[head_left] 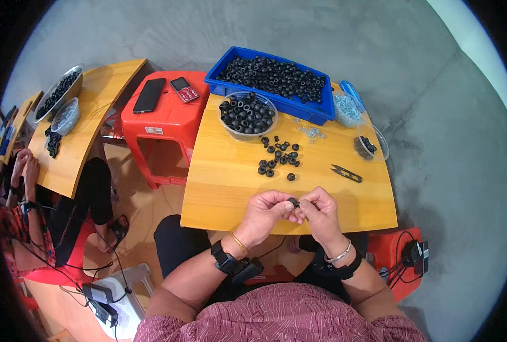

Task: Assembling small black plastic components by hand in a production environment.

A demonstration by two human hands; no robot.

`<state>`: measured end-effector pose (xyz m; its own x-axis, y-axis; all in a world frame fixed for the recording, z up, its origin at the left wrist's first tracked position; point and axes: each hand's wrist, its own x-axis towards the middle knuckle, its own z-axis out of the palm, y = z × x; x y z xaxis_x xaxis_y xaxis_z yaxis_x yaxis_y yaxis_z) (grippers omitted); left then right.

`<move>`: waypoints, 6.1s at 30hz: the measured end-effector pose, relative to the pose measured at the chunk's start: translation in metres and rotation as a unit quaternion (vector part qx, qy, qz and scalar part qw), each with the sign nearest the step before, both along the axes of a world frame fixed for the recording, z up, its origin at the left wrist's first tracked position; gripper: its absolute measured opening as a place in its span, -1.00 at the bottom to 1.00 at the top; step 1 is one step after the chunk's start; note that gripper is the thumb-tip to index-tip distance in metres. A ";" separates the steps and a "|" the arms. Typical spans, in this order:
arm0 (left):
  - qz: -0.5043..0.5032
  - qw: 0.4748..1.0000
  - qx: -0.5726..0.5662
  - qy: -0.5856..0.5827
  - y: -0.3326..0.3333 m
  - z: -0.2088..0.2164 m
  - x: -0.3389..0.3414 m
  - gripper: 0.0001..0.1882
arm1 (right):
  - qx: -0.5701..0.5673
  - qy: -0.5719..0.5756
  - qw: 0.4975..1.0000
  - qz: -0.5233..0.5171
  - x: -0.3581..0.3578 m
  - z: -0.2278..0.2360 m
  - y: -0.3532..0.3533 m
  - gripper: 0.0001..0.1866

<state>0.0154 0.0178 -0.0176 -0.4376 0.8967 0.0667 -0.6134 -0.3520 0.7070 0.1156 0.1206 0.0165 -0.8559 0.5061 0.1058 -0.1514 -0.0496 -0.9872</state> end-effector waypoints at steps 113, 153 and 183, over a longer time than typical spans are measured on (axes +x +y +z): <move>-0.113 0.988 -0.047 -0.097 -0.008 0.004 -0.016 -0.84 | 0.612 -0.065 0.788 0.017 0.002 0.037 -0.011 -0.87; -0.067 0.992 -0.082 -0.063 -0.003 0.006 -0.010 -0.84 | 0.589 -0.103 0.800 0.038 -0.005 0.026 -0.013 -0.70; -0.106 0.979 -0.100 0.146 -0.015 0.008 -0.015 -0.79 | 0.506 -0.069 0.855 0.093 -0.003 0.017 0.002 -0.67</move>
